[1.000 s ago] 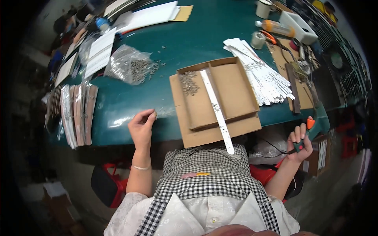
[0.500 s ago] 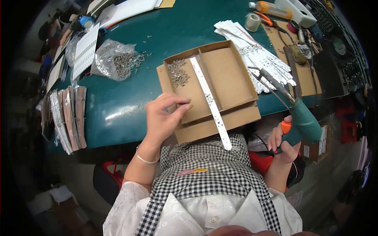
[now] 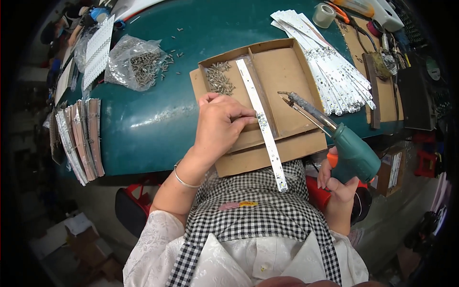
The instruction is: The person places components from a cardboard box onto LED light strips and solders them using a handheld soldering tool.
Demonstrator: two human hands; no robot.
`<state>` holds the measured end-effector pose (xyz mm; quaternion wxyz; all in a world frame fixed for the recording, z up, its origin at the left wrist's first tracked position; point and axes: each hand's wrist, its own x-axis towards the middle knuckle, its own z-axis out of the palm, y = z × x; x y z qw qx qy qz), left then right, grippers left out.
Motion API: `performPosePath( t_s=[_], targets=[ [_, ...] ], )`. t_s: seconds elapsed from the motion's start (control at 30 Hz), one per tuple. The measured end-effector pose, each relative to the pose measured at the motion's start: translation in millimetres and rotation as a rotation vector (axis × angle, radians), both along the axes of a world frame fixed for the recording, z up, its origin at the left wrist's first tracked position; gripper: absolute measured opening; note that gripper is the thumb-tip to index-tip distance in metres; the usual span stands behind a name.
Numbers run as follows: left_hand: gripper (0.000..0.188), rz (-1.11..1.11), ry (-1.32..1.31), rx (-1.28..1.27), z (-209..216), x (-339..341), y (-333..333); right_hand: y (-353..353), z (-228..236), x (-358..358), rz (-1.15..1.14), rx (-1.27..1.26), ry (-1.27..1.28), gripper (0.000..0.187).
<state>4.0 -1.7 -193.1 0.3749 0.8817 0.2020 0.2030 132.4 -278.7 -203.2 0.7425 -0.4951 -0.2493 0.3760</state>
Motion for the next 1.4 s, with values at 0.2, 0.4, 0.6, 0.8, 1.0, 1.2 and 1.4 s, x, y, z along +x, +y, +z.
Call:
performPosePath(
  t_s=[0.2, 0.4, 0.6, 0.8, 1.0, 1.2, 1.4],
  targets=[
    [0.008, -0.022, 0.016, 0.055, -6, 5, 3, -6, -2, 6, 0.005, -0.026, -0.011, 0.072],
    [0.011, -0.004, -0.002, 0.124, -12, 7, 2, -6, 1, 9, -0.006, -0.074, 0.004, 0.073],
    [0.015, 0.000, -0.051, 0.150, -13, 6, 2, -3, 2, 8, 0.009, -0.078, 0.011, 0.073],
    [0.018, -0.022, -0.170, 0.235, -1, 2, -2, 20, 15, 2, -0.069, -0.115, -0.065, 0.072],
    [0.020, -0.168, -0.323, 0.238, 29, -7, -18, 88, 24, -12, -0.028, -0.095, -0.136, 0.032],
    [0.020, -0.237, -0.377, 0.291, 30, -12, -20, 103, 22, -23, -0.089, -0.067, -0.241, 0.029],
    [0.022, -0.207, -0.428, 0.262, 20, -11, -22, 102, 13, -21, -0.087, -0.244, -0.578, 0.024]
  ],
)
